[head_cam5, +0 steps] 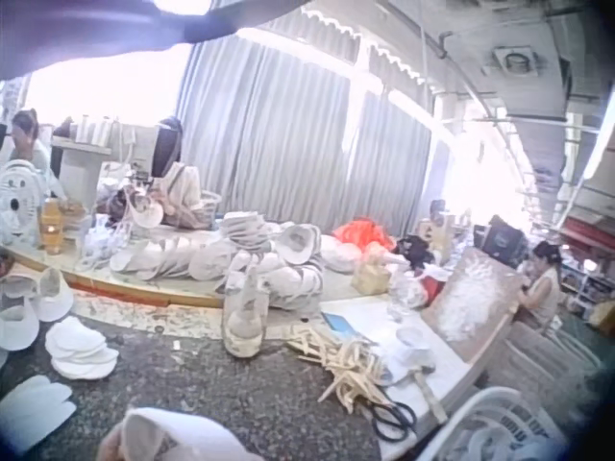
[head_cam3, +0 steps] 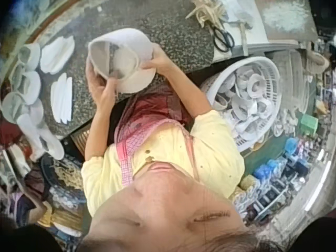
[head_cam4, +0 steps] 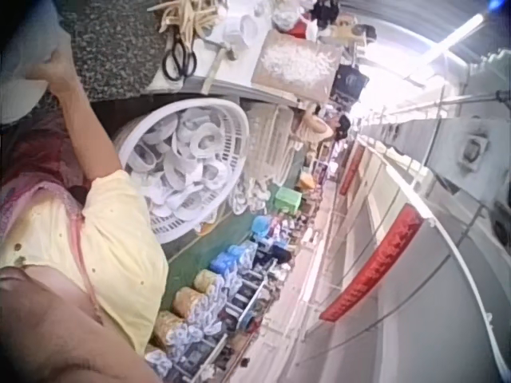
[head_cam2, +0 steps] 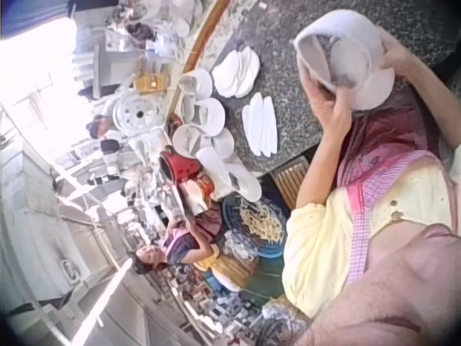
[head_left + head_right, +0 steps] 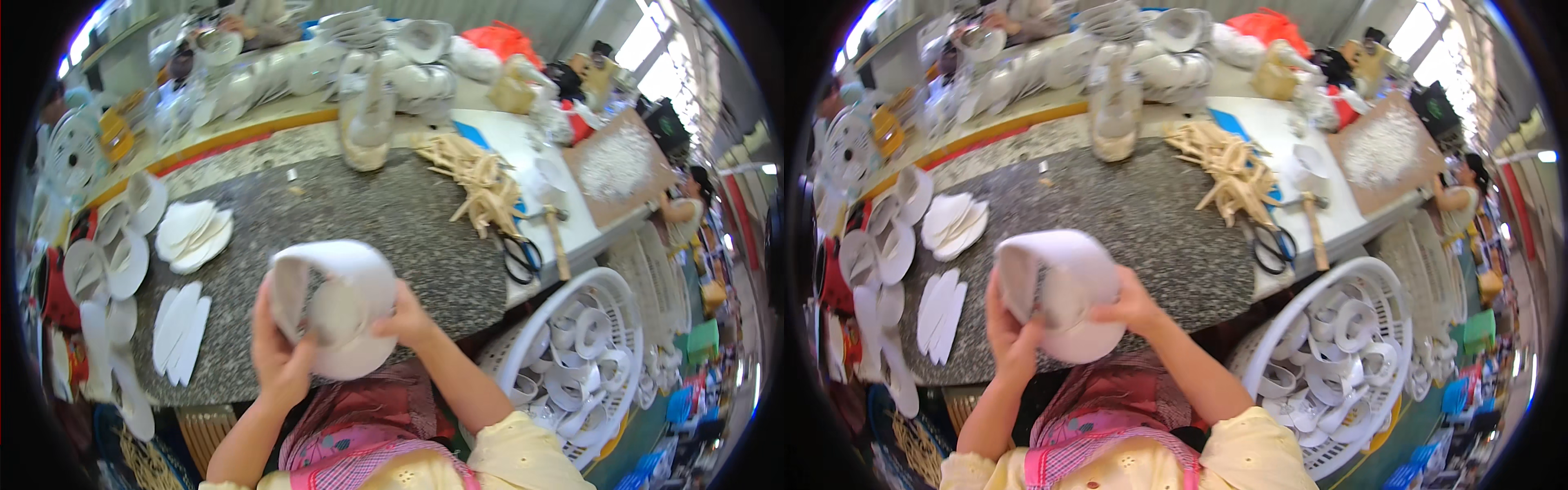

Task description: The person assembles fabric shoe parts by folding the uppers, inserting inner lining pieces by hand, and smoothing and shaping the edges.

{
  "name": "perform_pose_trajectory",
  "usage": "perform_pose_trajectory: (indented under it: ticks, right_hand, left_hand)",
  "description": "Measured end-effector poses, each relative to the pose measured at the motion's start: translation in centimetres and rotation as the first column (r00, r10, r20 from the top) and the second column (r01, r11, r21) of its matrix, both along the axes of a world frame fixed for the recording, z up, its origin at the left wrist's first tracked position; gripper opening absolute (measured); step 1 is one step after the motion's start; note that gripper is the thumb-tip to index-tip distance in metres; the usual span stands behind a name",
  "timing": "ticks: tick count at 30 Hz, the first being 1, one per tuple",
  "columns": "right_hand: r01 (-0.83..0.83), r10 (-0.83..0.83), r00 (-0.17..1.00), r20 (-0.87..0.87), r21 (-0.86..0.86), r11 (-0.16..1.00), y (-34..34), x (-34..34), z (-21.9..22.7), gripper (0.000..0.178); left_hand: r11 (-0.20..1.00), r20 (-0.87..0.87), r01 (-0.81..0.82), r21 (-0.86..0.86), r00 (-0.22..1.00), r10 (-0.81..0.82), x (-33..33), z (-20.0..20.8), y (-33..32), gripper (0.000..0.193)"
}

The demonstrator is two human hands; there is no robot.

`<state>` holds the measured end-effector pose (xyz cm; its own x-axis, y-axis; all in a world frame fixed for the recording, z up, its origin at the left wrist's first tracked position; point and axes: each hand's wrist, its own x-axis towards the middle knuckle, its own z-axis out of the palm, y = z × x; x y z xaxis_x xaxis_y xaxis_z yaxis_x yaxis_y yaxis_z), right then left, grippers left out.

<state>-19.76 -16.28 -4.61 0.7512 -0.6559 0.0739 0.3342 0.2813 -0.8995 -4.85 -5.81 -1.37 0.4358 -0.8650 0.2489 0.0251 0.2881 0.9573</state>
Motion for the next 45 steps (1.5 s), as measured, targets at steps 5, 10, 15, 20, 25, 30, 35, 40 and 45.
perform_pose_trajectory:
  ticks: [5, 10, 15, 20, 25, 30, 35, 40, 45]
  right_hand:
    - [-0.066, 0.079, 0.996, 0.030, -0.317, 0.946, 2.1, 1.1, 4.6, 0.068]
    - [-0.071, 0.064, 0.973, 0.221, 0.021, 0.997, 3.1, 0.8, 4.7, 0.078]
    - [-0.141, 0.145, 0.986, 0.081, -0.059, 0.988, 3.7, 0.9, 3.9, 0.062]
    - [0.025, 0.008, 0.998, 0.061, -0.519, 0.855, 2.4, 0.3, 2.7, 0.057]
    - [-0.033, -0.037, 0.974, 0.222, 0.303, 0.952, 4.7, 0.8, 1.0, 0.057]
    - [-0.051, -0.175, 0.915, 0.364, 0.535, 0.843, 4.7, 0.4, 0.6, 0.063]
    - [-0.161, -0.183, 0.855, 0.485, 0.584, 0.796, 5.8, 1.0, 0.2, 0.061]
    - [-0.235, -0.077, 0.878, 0.472, 0.567, 0.789, 6.0, 0.6, -1.0, 0.056]
    - [-0.251, -0.008, 0.890, 0.456, 0.505, 0.826, 5.7, 0.3, -2.3, 0.050]
  left_hand:
    - [0.975, -0.572, 0.190, 0.115, 0.815, -0.092, 1.8, 1.0, 2.0, 0.067]
    - [0.874, -0.702, 0.482, -0.057, 0.604, -0.378, 1.7, 0.3, 3.4, 0.061]
    - [0.915, -0.634, 0.389, 0.106, 0.735, -0.239, 2.3, -0.5, 2.9, 0.054]
    - [0.924, -0.696, 0.347, 0.160, 0.703, -0.143, 1.1, -0.9, 2.6, 0.054]
    - [0.959, -0.666, 0.272, -0.080, 0.701, -0.254, 1.9, -0.2, 2.5, 0.067]
    - [0.858, -0.600, 0.478, -0.186, 0.636, -0.484, 0.9, 0.6, 2.7, 0.108]
    - [0.869, -0.298, 0.493, -0.038, 0.824, -0.481, 0.9, -1.0, 2.7, 0.110]
    - [0.929, -0.183, 0.321, 0.183, 0.940, -0.288, -0.4, -1.0, 1.8, 0.088]
    - [0.980, -0.270, 0.123, 0.156, 0.960, -0.077, 0.2, -0.5, 2.0, 0.062]
